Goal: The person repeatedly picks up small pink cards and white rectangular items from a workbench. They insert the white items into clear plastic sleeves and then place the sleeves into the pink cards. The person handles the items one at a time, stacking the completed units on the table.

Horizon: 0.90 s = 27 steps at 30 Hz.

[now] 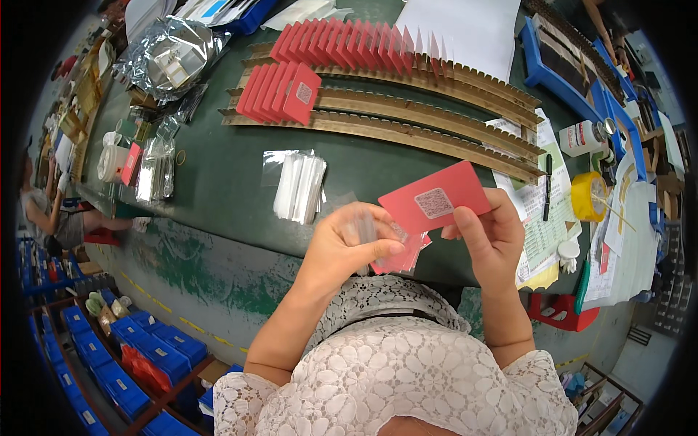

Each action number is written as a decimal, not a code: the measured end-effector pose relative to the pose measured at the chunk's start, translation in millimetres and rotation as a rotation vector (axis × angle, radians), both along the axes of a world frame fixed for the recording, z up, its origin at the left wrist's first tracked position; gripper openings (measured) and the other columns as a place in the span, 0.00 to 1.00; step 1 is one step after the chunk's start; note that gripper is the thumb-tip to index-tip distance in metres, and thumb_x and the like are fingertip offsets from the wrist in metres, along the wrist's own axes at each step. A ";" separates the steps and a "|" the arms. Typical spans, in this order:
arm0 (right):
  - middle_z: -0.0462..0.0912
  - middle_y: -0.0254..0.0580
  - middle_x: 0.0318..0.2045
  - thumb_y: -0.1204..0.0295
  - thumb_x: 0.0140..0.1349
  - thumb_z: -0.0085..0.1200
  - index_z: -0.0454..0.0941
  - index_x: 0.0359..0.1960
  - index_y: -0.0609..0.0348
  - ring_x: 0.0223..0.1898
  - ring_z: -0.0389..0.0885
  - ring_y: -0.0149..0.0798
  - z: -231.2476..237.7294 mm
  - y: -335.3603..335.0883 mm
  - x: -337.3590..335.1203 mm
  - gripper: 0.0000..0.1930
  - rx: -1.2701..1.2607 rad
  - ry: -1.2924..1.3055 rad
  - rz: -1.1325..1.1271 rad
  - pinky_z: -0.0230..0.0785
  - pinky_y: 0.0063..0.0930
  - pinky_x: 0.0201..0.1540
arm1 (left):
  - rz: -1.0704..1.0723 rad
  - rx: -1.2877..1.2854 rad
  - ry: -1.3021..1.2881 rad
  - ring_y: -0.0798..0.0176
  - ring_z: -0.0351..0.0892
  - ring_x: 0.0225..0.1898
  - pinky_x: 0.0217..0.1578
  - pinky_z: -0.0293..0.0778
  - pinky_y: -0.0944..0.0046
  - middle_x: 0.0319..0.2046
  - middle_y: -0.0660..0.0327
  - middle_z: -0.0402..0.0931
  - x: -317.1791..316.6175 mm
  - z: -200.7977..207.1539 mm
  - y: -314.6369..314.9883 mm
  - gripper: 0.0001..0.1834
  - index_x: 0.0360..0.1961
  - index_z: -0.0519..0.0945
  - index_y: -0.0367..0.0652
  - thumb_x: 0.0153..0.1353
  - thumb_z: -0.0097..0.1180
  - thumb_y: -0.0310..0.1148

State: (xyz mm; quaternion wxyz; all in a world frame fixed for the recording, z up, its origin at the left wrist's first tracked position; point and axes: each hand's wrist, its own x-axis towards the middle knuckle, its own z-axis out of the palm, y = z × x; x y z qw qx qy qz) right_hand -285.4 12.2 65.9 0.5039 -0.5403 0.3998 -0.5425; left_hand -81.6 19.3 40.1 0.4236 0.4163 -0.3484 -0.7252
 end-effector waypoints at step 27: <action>0.80 0.40 0.33 0.78 0.64 0.51 0.71 0.41 0.66 0.32 0.80 0.28 0.6 -2.8 0.1 0.06 0.100 -0.021 0.023 0.73 0.19 0.35 | 0.125 0.024 0.052 0.67 0.81 0.38 0.40 0.75 0.68 0.35 0.53 0.81 10.1 -8.0 -3.9 0.15 0.40 0.75 0.35 0.51 0.65 0.22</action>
